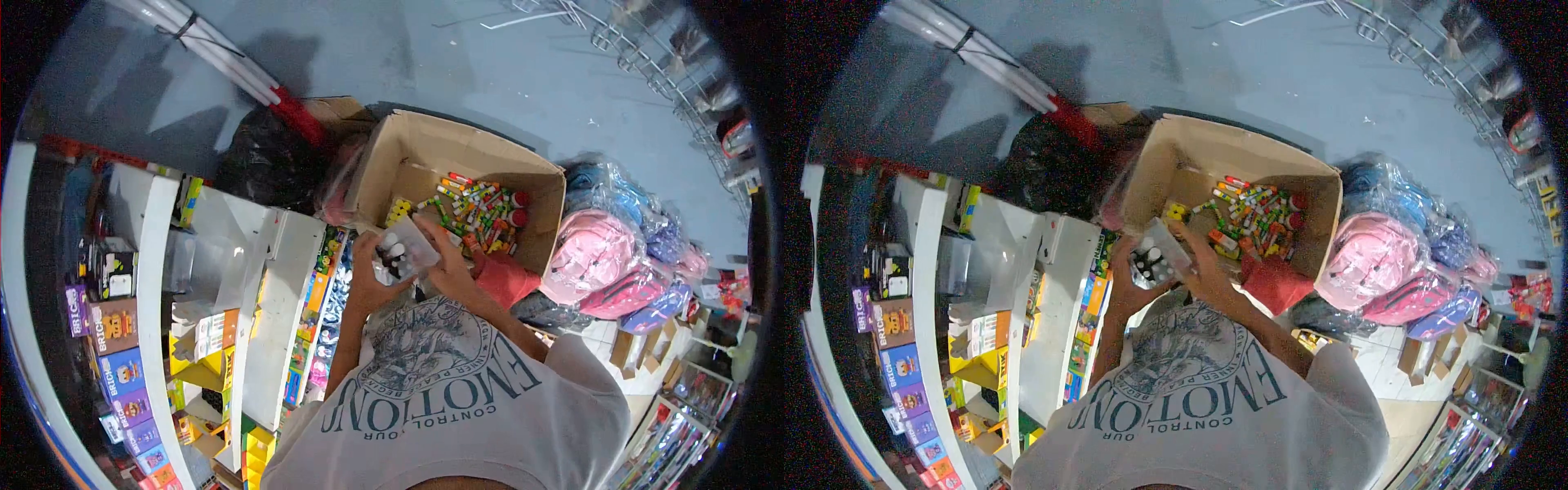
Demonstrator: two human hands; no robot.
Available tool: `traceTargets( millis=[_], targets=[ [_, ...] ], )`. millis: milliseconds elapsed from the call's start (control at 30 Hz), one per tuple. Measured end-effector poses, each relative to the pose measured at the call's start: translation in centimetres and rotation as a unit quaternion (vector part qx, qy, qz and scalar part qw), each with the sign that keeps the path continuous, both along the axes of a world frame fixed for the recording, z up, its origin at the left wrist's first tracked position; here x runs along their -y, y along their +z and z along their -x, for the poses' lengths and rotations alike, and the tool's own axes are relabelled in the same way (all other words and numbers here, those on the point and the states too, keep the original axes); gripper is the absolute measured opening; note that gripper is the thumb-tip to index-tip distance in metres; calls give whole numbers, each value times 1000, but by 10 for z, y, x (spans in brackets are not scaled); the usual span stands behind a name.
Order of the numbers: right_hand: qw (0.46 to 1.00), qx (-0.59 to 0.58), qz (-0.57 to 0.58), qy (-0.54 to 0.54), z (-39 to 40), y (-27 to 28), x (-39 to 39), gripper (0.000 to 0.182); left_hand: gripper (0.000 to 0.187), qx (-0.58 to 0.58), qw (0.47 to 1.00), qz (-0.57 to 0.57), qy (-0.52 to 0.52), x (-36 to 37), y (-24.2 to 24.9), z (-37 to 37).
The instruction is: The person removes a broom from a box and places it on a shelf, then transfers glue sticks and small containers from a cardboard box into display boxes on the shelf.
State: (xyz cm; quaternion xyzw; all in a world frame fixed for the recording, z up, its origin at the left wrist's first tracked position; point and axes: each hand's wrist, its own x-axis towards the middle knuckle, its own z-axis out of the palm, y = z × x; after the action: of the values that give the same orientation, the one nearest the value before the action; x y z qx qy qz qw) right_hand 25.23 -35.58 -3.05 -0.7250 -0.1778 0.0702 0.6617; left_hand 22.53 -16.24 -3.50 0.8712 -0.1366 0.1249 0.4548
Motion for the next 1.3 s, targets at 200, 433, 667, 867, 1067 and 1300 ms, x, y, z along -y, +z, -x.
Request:
traceTargets(
  millis=[200, 433, 667, 867, 1067, 1300],
  targets=[
    [985, 152, 81, 10, -5, 64, -2, 61, 94, 71, 997, 22, -32, -4, 29, -22],
    [981, 116, 147, -45, -2, 84, -6, 50, 91, 102, 993, 19, -52, 9, 32, -42],
    [960, 179, 168, -136, 4, 80, -11, 47, 90, 74, 993, 63, -69, 21, 31, -50],
    [932, 196, 242, -184, 9, 79, -18, 47, 82, 111, 991, 20, -68, 25, 38, -53],
    [908, 151, 366, -136, 14, 97, -21, 53, 79, 96, 992, -32, -72, 16, 44, -50],
    [900, 160, 390, -114, 10, 77, -16, 55, 83, 44, 998, 27, -33, 20, 28, -44]
  ],
)
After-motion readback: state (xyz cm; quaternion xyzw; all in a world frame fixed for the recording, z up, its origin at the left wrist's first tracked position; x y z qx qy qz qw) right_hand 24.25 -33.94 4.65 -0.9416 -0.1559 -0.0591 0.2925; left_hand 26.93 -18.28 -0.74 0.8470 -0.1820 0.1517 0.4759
